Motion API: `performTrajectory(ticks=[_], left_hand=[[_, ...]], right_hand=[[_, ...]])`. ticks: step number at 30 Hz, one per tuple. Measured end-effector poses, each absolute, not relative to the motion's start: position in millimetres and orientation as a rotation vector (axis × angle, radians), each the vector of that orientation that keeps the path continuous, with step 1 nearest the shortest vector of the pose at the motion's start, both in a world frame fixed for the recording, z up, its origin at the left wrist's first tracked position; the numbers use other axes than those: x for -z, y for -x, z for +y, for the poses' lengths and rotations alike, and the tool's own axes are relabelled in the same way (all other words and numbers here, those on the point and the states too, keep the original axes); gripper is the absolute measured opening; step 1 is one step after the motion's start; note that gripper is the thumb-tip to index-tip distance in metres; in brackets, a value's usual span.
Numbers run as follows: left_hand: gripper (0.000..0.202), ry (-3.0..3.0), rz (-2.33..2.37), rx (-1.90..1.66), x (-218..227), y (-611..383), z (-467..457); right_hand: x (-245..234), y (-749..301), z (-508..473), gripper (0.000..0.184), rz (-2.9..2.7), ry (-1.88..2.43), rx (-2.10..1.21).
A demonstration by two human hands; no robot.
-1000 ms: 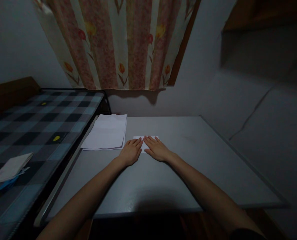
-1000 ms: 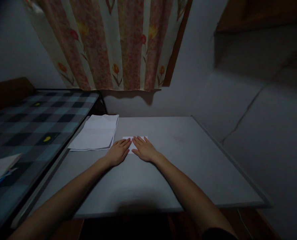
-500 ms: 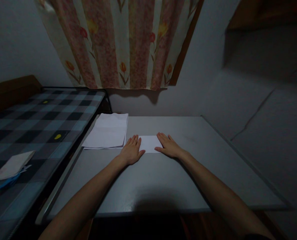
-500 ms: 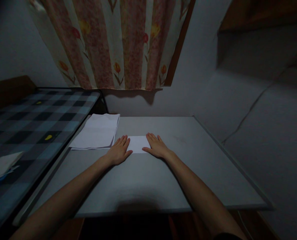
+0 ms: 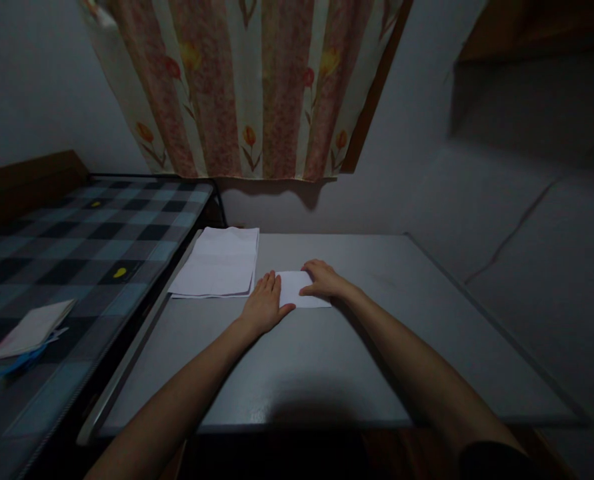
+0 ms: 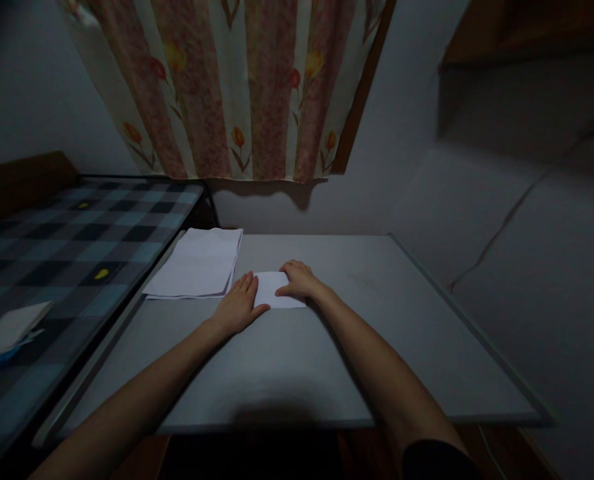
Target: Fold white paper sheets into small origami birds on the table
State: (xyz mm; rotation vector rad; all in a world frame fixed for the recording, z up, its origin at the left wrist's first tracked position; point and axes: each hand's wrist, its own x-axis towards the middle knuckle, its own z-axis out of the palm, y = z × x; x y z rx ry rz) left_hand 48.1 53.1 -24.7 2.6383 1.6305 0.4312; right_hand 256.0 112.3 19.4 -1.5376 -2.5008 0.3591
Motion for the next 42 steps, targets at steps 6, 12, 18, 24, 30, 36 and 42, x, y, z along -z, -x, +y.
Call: performTrajectory(ticks=[6,12,18,24,30,36,42], left_hand=[[0.086,-2.605,1.645,-0.641,21,-49,49],[0.098,-2.533,1.589,-1.036,21,-44,47],[0.07,-2.503,1.539,-1.307,19,-40,47],[0.058,-2.426,1.451,-1.388,20,-40,47],[0.051,-2.293,1.465,-1.442,20,-40,49],[0.04,-2.323,1.511,-1.488,12,-41,48],[0.027,-2.403,1.514,-1.449,11,-40,46]], right_hand=[[-30,-251,109,0.029,-2.331,1.406,-0.346],[-54,-253,95,0.006,-2.244,1.229,-0.324],[-61,-261,78,0.003,-2.078,1.128,-0.348],[-57,-260,76,0.008,-2.054,1.18,-0.391],[-53,-258,77,0.006,-2.057,1.192,-0.341],[-51,-262,76,0.004,-2.075,1.157,-0.137],[-53,-264,66,0.009,-2.06,1.083,-0.087]])
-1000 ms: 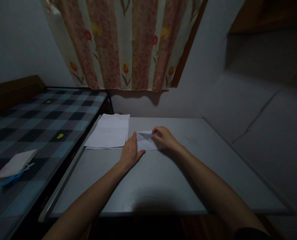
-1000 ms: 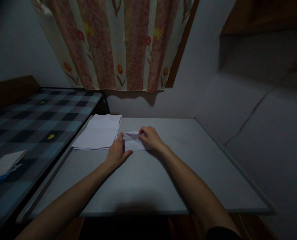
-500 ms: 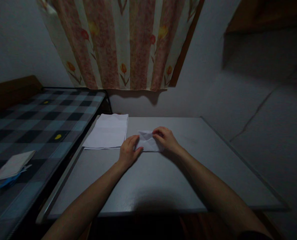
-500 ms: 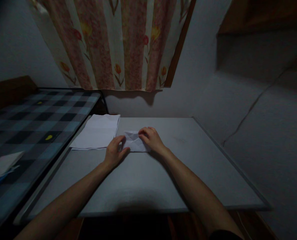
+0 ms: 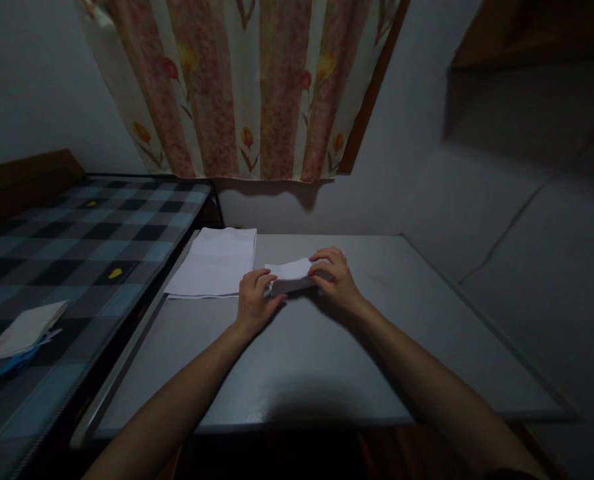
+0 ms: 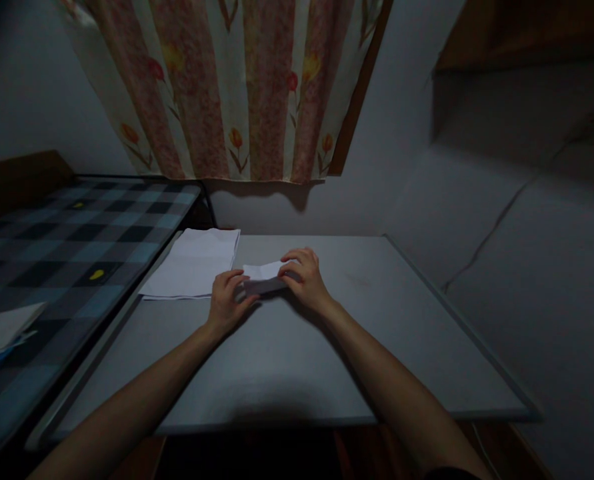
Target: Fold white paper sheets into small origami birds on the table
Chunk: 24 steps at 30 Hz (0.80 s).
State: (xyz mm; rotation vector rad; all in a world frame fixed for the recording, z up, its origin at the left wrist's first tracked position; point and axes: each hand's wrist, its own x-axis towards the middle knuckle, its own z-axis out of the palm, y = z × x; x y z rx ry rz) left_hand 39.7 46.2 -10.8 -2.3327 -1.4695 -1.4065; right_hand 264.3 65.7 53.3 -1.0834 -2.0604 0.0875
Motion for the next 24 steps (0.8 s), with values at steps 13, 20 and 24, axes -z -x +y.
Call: performTrajectory(ticks=[13,20,24], left_hand=[[0.016,2.861,-0.944,0.871,19,-46,47],[0.023,2.894,-1.074,0.813,14,-46,45],[0.024,2.883,-1.174,0.836,17,-45,46]], right_hand=[[-7,-294,28,0.035,-2.675,1.007,-0.044],[1,-301,24,0.026,-2.552,1.203,-0.15],[1,-299,26,0.026,-2.385,1.348,-0.147]])
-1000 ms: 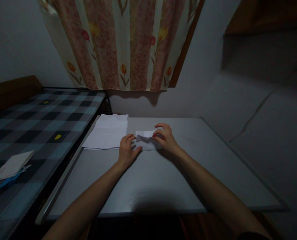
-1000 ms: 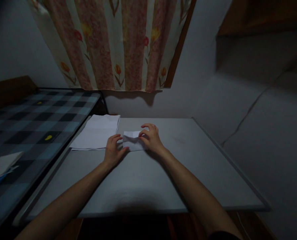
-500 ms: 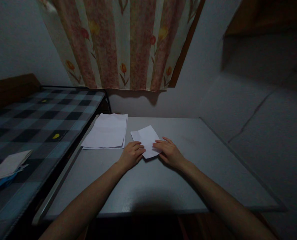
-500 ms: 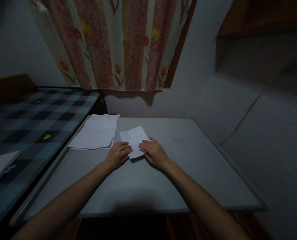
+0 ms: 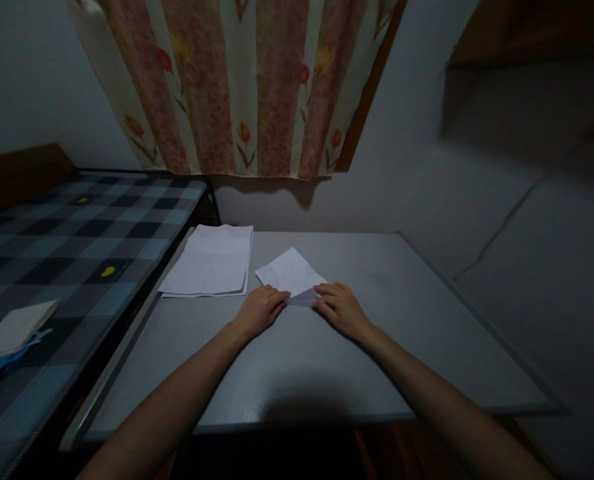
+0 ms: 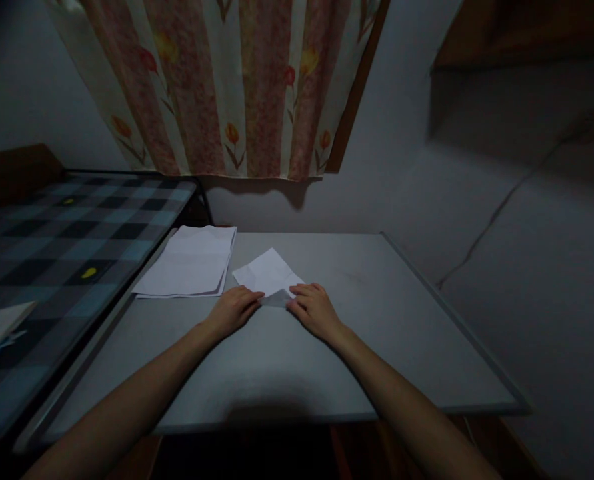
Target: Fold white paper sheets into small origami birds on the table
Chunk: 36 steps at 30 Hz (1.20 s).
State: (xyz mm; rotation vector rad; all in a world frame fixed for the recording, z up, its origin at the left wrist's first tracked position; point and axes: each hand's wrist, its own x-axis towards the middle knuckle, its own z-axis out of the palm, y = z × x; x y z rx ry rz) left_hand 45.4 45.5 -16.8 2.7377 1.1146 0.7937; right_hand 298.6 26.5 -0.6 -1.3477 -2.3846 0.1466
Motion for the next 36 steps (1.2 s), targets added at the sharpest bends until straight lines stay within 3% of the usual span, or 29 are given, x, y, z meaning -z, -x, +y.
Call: performTrajectory(ticks=[9,16,26,36], left_hand=[[0.025,-2.805,1.201,-0.658,6,-50,42],[0.037,-2.86,0.947,-0.51,4,-47,39],[0.062,-2.823,1.019,-0.288,2,-54,30],[0.057,-2.786,0.763,-0.293,-11,-53,17]], right_hand=[[10,-282,37,0.033,-2.228,1.668,0.107],[-10,-273,40,0.035,-2.282,1.682,0.349],[8,-264,26,0.044,-2.498,1.535,-0.106],[1,-298,47,0.055,-2.499,1.75,-0.146]])
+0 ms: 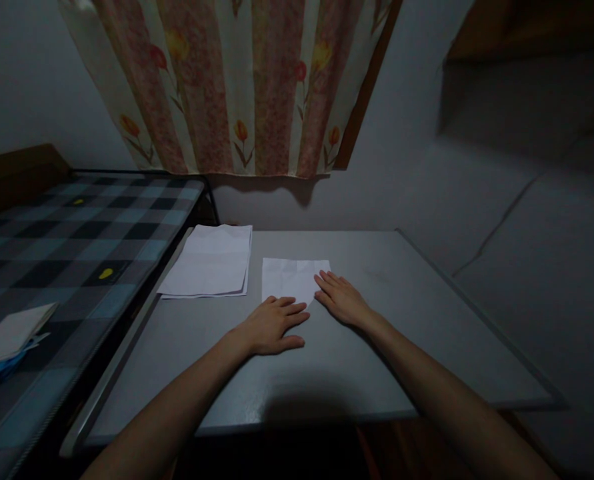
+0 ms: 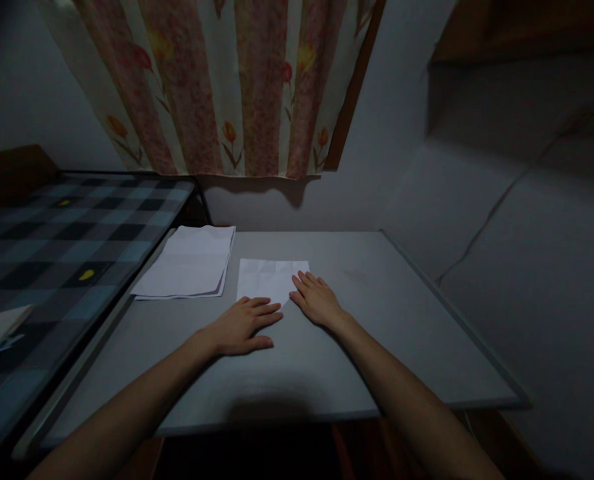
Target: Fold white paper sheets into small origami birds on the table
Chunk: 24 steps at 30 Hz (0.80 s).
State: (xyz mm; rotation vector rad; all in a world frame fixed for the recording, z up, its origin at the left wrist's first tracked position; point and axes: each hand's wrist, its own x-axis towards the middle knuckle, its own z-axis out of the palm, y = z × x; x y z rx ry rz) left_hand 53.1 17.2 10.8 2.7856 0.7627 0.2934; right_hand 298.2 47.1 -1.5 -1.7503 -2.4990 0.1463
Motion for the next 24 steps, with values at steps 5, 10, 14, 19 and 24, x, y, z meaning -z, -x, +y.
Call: performTrajectory(ticks=[5,10,14,19,24], left_hand=[[0.062,-2.69,0.62,-0.388,-11,-48,20],[0.071,-2.657,0.761,-0.492,-4,-28,34],[0.079,-2.621,0.813,-0.507,1,-19,42],[0.074,-2.569,0.866,-0.57,4,-20,46],[0.063,-2.571,0.888,-0.598,3,-20,44]], right_hand=[[6,-299,53,0.064,-2.503,1.76,-0.106],[9,-300,53,0.072,-2.534,1.751,-0.1],[9,-297,53,0.077,-2.537,1.777,-0.091],[12,-296,51,0.074,-2.555,1.741,-0.053],[12,-298,50,0.071,-2.571,1.722,-0.061]])
